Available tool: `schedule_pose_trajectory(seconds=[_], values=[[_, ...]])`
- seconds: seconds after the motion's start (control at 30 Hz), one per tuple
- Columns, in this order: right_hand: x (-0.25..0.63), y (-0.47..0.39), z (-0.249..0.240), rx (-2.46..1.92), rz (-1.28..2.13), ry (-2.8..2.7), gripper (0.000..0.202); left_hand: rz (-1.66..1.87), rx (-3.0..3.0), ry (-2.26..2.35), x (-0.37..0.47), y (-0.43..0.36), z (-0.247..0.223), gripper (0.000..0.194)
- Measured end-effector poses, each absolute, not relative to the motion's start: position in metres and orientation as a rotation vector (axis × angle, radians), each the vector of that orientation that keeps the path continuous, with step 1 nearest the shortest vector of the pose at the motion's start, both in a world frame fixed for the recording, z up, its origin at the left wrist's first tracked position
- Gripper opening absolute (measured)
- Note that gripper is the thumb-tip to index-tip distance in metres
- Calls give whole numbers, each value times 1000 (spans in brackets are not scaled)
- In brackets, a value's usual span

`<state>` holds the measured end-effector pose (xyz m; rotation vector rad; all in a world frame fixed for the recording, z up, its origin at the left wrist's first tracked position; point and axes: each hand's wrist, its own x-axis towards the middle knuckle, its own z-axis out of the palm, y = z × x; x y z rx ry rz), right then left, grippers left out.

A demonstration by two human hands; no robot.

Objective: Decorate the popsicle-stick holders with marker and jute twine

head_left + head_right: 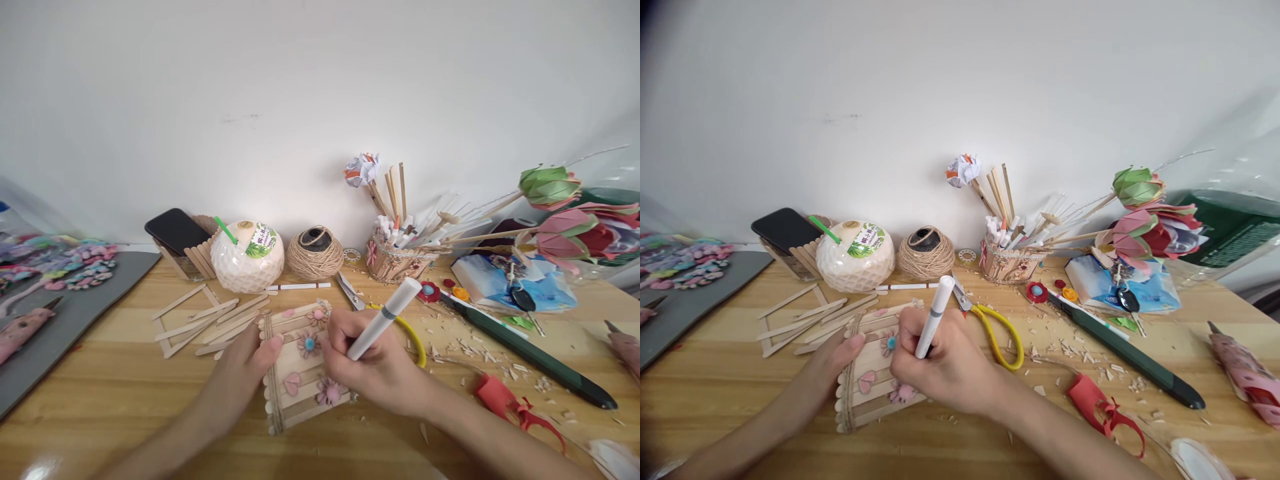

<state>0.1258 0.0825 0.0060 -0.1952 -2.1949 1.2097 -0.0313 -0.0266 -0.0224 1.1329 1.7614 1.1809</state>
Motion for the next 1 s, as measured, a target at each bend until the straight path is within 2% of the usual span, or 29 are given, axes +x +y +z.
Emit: schedule_pose_trajectory(seconds=[0.3,0.5,1.0], values=[[127,84,4,-169,1218,-2241,25,1152,1142,1767,-33,-28,-23,50],[126,84,4,-185,1350,-2172,28,1182,1131,1751,-31,-27,-23,49],[125,82,3,-117,1211,-2176,28,1336,1020,1725,-32,-27,-28,46]])
